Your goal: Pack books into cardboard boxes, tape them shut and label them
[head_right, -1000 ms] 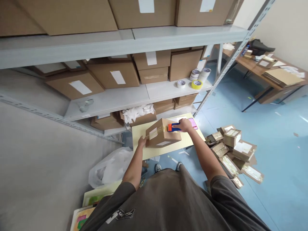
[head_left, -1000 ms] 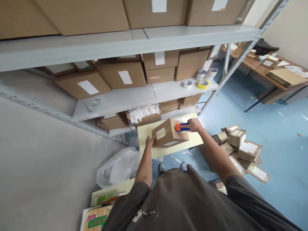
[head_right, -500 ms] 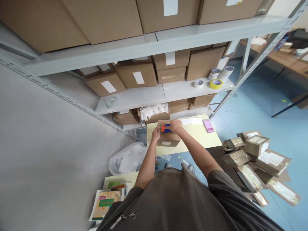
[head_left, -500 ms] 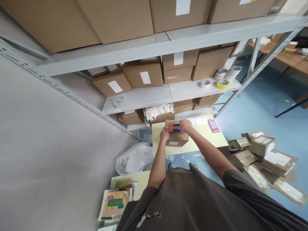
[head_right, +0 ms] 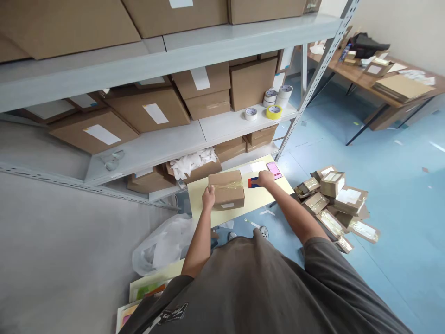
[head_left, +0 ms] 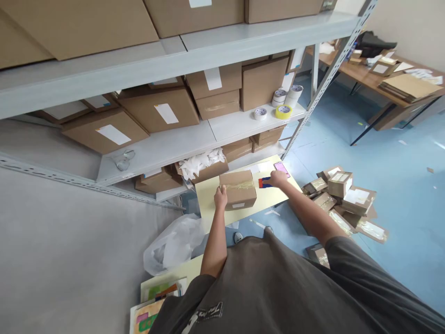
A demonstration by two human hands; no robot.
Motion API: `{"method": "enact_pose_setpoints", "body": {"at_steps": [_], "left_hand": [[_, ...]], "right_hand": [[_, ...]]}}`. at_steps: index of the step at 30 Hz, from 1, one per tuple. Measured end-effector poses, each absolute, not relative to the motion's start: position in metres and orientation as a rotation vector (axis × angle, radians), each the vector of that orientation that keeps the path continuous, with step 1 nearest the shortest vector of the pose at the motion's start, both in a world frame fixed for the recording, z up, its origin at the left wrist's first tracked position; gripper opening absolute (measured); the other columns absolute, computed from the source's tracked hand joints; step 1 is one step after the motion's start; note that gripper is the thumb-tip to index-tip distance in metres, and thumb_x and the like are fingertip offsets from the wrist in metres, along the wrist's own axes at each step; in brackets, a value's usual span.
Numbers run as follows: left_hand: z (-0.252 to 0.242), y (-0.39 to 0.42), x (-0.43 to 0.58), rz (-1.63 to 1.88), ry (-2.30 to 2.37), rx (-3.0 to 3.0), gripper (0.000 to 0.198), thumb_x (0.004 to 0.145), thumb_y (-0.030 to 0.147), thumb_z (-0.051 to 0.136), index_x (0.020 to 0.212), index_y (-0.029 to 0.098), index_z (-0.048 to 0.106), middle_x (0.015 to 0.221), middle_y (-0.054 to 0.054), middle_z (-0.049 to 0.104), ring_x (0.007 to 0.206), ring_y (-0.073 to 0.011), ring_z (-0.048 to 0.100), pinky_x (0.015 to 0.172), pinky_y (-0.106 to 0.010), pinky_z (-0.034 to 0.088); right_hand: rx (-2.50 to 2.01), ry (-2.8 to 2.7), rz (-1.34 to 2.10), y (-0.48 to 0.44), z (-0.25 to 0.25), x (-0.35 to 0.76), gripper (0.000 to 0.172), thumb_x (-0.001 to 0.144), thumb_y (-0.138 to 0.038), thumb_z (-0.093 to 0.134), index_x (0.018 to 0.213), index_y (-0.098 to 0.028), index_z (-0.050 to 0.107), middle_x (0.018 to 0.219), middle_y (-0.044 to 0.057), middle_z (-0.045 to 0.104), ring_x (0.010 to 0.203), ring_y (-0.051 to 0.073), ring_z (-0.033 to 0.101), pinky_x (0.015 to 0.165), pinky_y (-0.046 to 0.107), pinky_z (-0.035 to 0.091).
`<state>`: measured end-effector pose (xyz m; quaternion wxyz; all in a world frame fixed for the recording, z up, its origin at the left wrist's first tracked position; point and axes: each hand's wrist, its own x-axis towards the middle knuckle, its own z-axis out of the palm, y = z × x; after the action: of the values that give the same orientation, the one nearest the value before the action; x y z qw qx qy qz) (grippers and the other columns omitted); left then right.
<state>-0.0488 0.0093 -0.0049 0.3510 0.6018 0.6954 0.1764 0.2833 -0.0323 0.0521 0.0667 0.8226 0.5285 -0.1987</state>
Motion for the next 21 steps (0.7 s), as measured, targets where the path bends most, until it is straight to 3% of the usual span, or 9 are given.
{"method": "enact_pose_setpoints", "body": {"at_steps": [4,8,11,14,16,21], "left_hand": [[-0.001,0.008,-0.051,0.469,1.797,1.556,0.047,0.112,0.049,0.037,0.13,0.02,0.071,0.131,-0.016,0.077,0.126,-0.0323,0.069,0.101,-0.038,0.052],[-0.001,0.011,-0.05,0.456,1.838,1.545,0.048,0.112,0.049,0.038,0.13,0.02,0.071,0.129,-0.017,0.077,0.124,-0.0339,0.071,0.101,-0.04,0.053],[-0.004,0.013,-0.049,0.447,1.875,1.553,0.047,0.112,0.049,0.038,0.129,0.019,0.071,0.13,-0.019,0.076,0.125,-0.035,0.07,0.101,-0.041,0.053],[-0.01,0.015,-0.049,0.457,1.905,1.558,0.047,0.111,0.05,0.039,0.126,0.019,0.071,0.128,-0.02,0.076,0.124,-0.0353,0.071,0.1,-0.041,0.053],[-0.013,0.016,-0.049,0.466,1.914,1.562,0.047,0.111,0.049,0.038,0.125,0.019,0.071,0.126,-0.02,0.077,0.123,-0.0352,0.071,0.099,-0.041,0.054],[-0.012,0.016,-0.048,0.489,1.934,1.548,0.049,0.111,0.051,0.037,0.122,0.019,0.072,0.125,-0.02,0.077,0.124,-0.0341,0.07,0.1,-0.04,0.054]], "right_hand": [[2.404,1.619,-0.777,-0.028,0.0,0.229,0.056,0.086,-0.058,0.082,0.115,-0.01,0.08,0.108,0.027,0.077,0.109,0.039,0.074,0.094,0.046,0.056],[2.526,1.43,-0.859,-0.055,-0.043,0.24,0.054,0.102,-0.056,0.06,0.127,-0.01,0.074,0.114,0.025,0.077,0.108,0.035,0.073,0.089,0.041,0.056],[2.669,1.282,-0.848,-0.073,-0.068,0.273,0.049,0.11,-0.044,0.044,0.137,-0.009,0.067,0.125,0.024,0.074,0.12,0.033,0.069,0.097,0.04,0.051],[2.701,1.247,-0.869,-0.081,-0.086,0.304,0.041,0.106,-0.026,0.048,0.14,-0.011,0.065,0.137,0.024,0.07,0.135,0.03,0.061,0.108,0.038,0.044],[2.687,1.209,-0.923,-0.083,-0.094,0.32,0.044,0.101,-0.02,0.054,0.144,-0.012,0.063,0.137,0.023,0.07,0.132,0.03,0.063,0.106,0.037,0.045],[2.744,1.215,-0.998,-0.082,-0.092,0.328,0.048,0.102,-0.028,0.054,0.148,-0.017,0.06,0.142,0.022,0.067,0.13,0.033,0.065,0.104,0.042,0.051]]}}
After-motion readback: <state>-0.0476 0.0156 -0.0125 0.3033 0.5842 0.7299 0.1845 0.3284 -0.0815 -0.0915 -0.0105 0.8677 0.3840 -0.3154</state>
